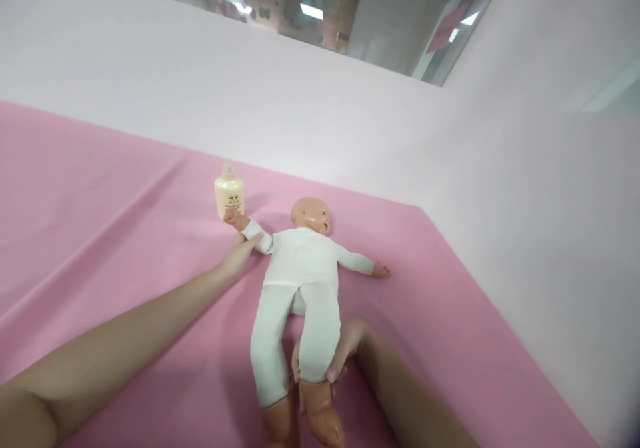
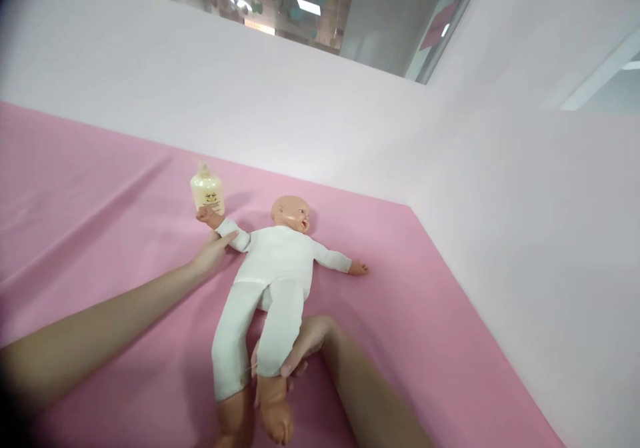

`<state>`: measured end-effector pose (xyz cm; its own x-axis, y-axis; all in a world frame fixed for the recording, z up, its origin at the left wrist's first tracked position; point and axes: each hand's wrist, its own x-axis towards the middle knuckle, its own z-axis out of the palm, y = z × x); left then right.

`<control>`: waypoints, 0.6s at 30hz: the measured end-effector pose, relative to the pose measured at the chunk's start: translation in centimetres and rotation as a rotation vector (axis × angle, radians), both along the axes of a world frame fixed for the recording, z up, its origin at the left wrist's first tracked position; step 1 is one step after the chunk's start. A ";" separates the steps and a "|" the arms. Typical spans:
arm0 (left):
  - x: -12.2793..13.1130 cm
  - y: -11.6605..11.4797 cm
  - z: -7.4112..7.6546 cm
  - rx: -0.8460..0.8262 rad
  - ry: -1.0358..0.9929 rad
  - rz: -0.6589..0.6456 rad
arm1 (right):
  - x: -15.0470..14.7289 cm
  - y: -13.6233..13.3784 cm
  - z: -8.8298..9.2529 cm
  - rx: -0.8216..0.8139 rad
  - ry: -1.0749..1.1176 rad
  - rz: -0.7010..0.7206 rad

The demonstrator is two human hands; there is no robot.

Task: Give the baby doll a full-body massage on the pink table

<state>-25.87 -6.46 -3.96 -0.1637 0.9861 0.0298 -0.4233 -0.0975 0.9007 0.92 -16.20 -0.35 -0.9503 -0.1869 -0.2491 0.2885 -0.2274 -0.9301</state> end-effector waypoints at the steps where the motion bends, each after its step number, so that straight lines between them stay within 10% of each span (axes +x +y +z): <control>1: 0.0 0.0 0.0 -0.013 -0.040 -0.020 | 0.0 0.0 -0.1 0.022 0.017 -0.017; 11: 0.1 -0.2 1.5 -0.189 -0.283 0.063 | 2.0 0.9 -5.4 -0.171 -0.059 -0.116; 18: 1.5 -2.7 2.0 -0.214 -0.209 0.019 | 0.7 -1.1 -0.4 0.009 0.039 -0.300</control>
